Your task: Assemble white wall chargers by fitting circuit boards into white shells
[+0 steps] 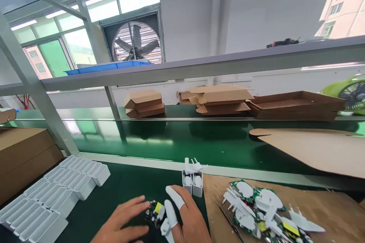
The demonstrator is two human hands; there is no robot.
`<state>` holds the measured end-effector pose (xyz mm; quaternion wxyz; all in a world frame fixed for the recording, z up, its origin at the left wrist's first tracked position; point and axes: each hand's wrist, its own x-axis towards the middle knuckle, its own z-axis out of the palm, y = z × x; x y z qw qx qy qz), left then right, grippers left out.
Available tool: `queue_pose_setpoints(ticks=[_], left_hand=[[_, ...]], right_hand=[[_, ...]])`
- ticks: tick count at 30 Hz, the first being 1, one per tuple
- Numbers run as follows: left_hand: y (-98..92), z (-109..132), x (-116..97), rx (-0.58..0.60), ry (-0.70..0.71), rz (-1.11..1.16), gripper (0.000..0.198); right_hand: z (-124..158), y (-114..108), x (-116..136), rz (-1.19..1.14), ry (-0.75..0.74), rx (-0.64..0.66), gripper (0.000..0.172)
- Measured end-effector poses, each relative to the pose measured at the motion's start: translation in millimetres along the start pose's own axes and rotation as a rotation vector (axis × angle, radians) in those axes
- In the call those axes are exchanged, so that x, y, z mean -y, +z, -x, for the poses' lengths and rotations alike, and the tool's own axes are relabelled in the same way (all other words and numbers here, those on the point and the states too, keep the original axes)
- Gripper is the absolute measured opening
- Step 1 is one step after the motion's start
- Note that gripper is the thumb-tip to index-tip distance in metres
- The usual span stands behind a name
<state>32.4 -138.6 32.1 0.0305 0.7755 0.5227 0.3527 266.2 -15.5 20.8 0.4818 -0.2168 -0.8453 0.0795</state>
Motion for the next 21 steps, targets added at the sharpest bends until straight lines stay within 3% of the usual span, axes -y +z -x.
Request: queue_pose_setpoints(ticks=[1,3,5,8,10,12,17,21], left_hand=[[-16.5,-2,10,-0.018,-0.007,-0.095,0.029],[-50.0,-3,41,-0.169,-0.130,-0.305,0.031],[-76.3,-2,77,-0.233,-0.253,-0.475,0.032],[-93.5,3,119,-0.226,-0.334,-0.547,0.032],[-92.4,2,131,-0.228,-0.342,-0.521,0.030],[-84.0,-5,129,-0.220,-0.335,-0.477,0.029],[-36.4,-33,82,-0.104,-0.261,-0.274,0.016],[5.3,-46,41,-0.016,-0.214,-0.101,0.015]], right_hand=[[0,0,1,-0.016,0.019,0.030,0.045],[-1,-2,7,-0.024,0.056,0.122,0.043],[-5,-4,14,0.024,0.066,0.271,0.048],[-7,-2,21,0.134,0.051,0.508,0.068],[-6,2,23,0.176,0.061,0.610,0.058],[-4,5,22,0.189,0.107,0.644,0.046],[5,1,15,0.171,0.156,0.527,0.066],[13,-4,2,0.156,0.124,0.476,0.068]])
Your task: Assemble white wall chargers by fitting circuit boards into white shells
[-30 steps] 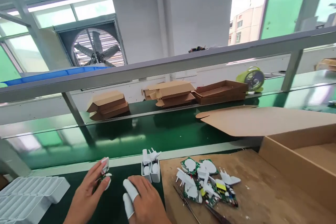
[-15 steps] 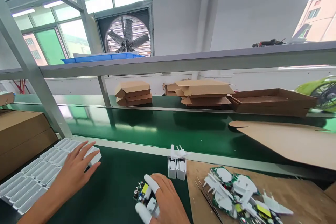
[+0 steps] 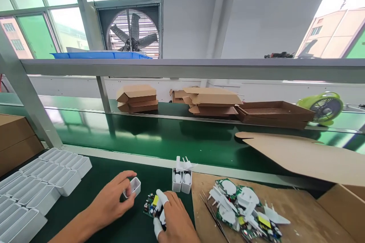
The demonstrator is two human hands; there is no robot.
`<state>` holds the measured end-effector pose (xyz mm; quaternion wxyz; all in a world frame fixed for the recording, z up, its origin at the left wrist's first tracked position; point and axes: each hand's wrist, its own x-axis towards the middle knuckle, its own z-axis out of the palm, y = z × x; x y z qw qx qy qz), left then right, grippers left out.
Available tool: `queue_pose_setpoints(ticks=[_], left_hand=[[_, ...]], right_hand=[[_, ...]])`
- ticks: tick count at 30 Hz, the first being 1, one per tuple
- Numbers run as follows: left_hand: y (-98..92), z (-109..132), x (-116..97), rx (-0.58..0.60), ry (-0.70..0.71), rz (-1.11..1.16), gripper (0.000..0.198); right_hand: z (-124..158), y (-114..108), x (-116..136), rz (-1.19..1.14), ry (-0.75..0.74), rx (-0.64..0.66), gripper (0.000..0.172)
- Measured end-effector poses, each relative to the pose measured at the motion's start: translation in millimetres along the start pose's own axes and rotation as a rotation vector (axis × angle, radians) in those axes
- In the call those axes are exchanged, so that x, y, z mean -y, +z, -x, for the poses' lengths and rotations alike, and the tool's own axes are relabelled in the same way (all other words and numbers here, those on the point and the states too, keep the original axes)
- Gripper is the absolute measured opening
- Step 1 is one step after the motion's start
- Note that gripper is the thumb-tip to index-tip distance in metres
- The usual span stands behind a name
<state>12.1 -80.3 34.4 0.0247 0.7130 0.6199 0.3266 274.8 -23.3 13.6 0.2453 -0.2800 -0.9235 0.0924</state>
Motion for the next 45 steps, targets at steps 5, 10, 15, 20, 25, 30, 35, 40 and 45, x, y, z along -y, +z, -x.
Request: queue_pose_setpoints(ticks=[5,10,15,20,25,30,35,40,45], left_hand=[[17.1,9,-10,0.019,-0.123,0.199,0.035],[14.5,15,3,0.186,-0.344,0.490,0.072],[9.2,17,17,0.127,-0.199,0.529,0.053],[9.2,24,28,0.008,-0.239,0.502,0.051],[25.4,21,19,0.080,-0.369,0.436,0.094],[29.6,24,7,0.125,-0.142,0.466,0.076],[26.2,30,2,0.022,-0.012,0.427,0.065],[21.0,26,1,0.051,0.079,0.374,0.075],[22.2,27,2,0.058,0.134,0.367,0.077]], right_hand=[[2,2,-12,0.051,-0.004,0.050,0.055],[-4,-6,-2,-0.015,-0.009,-0.041,0.056],[-13,-21,14,-0.103,-0.036,-0.237,0.056],[-15,-22,17,-0.081,-0.040,-0.329,0.058],[-12,-8,14,-0.112,-0.088,-0.390,0.065],[-11,-5,15,-0.107,-0.167,-0.399,0.074],[-11,-13,17,-0.036,-0.232,-0.329,0.077],[-11,-14,17,-0.041,-0.225,-0.315,0.078],[-12,-11,15,-0.081,-0.256,-0.294,0.075]])
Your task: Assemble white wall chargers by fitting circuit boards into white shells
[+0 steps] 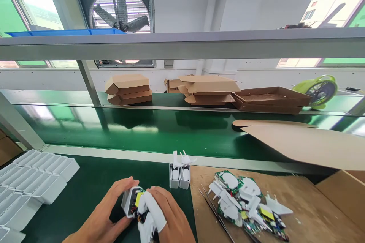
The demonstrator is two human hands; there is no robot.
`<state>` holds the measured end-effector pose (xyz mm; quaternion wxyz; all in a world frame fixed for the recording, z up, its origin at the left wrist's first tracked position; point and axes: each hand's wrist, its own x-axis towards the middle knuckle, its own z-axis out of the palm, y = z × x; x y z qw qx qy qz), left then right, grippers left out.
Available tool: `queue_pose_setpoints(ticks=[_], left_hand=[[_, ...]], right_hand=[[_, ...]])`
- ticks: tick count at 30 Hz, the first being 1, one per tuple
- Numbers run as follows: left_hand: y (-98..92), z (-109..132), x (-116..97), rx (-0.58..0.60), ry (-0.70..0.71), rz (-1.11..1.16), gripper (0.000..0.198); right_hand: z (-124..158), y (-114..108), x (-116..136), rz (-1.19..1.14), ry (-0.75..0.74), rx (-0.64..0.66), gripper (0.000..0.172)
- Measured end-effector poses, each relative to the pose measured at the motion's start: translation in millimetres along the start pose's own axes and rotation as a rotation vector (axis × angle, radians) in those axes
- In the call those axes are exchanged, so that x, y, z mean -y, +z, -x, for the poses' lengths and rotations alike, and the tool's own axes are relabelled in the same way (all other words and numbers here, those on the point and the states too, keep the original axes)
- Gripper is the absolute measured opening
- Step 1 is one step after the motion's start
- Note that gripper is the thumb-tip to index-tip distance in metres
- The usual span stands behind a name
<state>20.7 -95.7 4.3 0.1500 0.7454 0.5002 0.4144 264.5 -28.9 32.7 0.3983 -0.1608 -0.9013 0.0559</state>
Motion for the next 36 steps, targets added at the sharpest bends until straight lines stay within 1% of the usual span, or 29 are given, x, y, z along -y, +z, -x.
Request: queue_pose_setpoints(ticks=[3,7,11,15,20,23,29,33,36], left_hand=[[2.1,1.5,1.7,-0.001,0.021,0.013,0.075],[0.8,0.3,0.2,-0.003,0.036,0.005,0.075],[-0.3,-0.8,-0.9,-0.005,0.047,-0.003,0.078],[2.4,0.3,1.9,-0.004,0.039,0.015,0.082],[3.9,2.7,4.3,0.015,0.014,0.019,0.079],[3.1,3.2,4.1,0.008,0.021,0.015,0.078],[2.4,2.8,3.4,-0.002,0.029,-0.002,0.077],[2.3,2.3,1.8,-0.017,0.040,-0.015,0.075],[2.4,1.6,0.8,-0.018,0.040,-0.010,0.077]], right_hand=[[-0.2,1.9,0.0,-0.015,0.002,-0.018,0.073],[0.2,3.2,0.6,-0.017,-0.002,-0.015,0.074],[0.0,2.8,1.6,-0.017,0.010,-0.016,0.075],[-2.9,0.6,3.8,-0.038,0.029,-0.009,0.072],[-6.7,-2.6,6.9,-0.057,0.068,-0.005,0.069],[-6.5,-2.4,6.4,-0.059,0.067,-0.009,0.068],[-3.4,-1.9,5.7,-0.041,0.064,0.023,0.069],[-1.4,-2.1,5.7,-0.012,0.028,0.044,0.072],[0.4,-0.3,4.2,-0.039,0.024,0.032,0.074]])
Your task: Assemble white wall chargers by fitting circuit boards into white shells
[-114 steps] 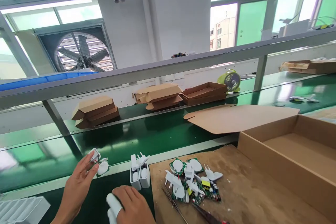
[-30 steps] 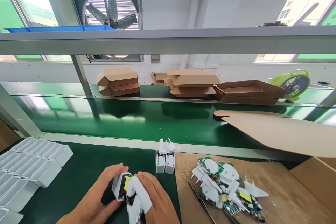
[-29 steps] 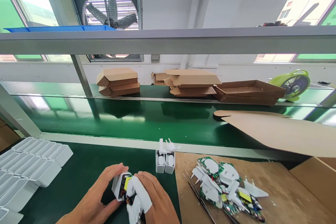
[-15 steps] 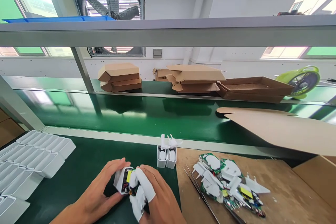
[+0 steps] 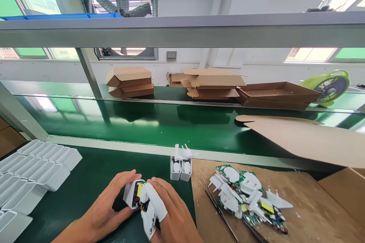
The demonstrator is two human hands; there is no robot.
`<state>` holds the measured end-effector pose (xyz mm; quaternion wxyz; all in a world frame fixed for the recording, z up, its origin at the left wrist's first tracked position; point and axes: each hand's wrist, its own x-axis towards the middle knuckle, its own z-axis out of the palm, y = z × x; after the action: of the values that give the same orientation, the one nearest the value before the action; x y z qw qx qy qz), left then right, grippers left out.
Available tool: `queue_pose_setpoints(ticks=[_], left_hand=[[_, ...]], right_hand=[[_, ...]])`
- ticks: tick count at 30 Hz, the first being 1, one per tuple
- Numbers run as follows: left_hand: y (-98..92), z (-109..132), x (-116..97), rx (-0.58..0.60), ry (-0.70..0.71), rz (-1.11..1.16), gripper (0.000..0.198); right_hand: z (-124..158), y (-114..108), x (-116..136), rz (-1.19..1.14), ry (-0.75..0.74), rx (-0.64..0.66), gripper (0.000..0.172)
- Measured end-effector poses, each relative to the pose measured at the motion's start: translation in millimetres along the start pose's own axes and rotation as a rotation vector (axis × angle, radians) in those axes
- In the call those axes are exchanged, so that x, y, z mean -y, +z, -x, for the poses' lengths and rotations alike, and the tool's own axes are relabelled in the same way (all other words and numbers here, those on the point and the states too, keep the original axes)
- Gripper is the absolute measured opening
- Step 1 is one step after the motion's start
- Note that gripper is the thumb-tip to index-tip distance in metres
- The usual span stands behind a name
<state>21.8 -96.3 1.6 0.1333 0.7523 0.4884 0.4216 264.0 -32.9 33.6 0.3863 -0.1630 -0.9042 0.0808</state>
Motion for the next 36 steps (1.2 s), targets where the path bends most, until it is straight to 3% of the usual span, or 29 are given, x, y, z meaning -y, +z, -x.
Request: queue_pose_setpoints(ticks=[17,20,23,26,28,31,34,36], left_hand=[[1.6,0,-4,-0.007,-0.009,0.003,0.080],[1.8,-1,-8,-0.002,0.001,-0.010,0.089],[1.0,-2,-14,0.075,-0.011,0.106,0.102],[1.1,-2,-18,0.138,-0.022,0.263,0.100],[2.5,-1,-20,0.108,-0.060,0.326,0.089],[5.3,0,-19,0.043,-0.133,0.408,0.078],[6.5,1,-16,-0.002,-0.173,0.430,0.081],[6.0,2,-15,-0.029,-0.211,0.423,0.088]], right_hand=[[0,-1,-2,0.031,-0.024,0.018,0.077],[1,2,-4,0.041,-0.030,0.039,0.067],[-1,1,-5,-0.037,-0.036,0.001,0.063],[-3,-5,-3,-0.203,0.084,0.011,0.051],[-5,-7,-1,-0.201,0.147,0.059,0.047],[-4,-3,0,-0.127,0.128,0.128,0.060],[0,8,-5,-0.116,0.116,0.172,0.055],[3,16,-9,-0.077,0.081,0.097,0.049]])
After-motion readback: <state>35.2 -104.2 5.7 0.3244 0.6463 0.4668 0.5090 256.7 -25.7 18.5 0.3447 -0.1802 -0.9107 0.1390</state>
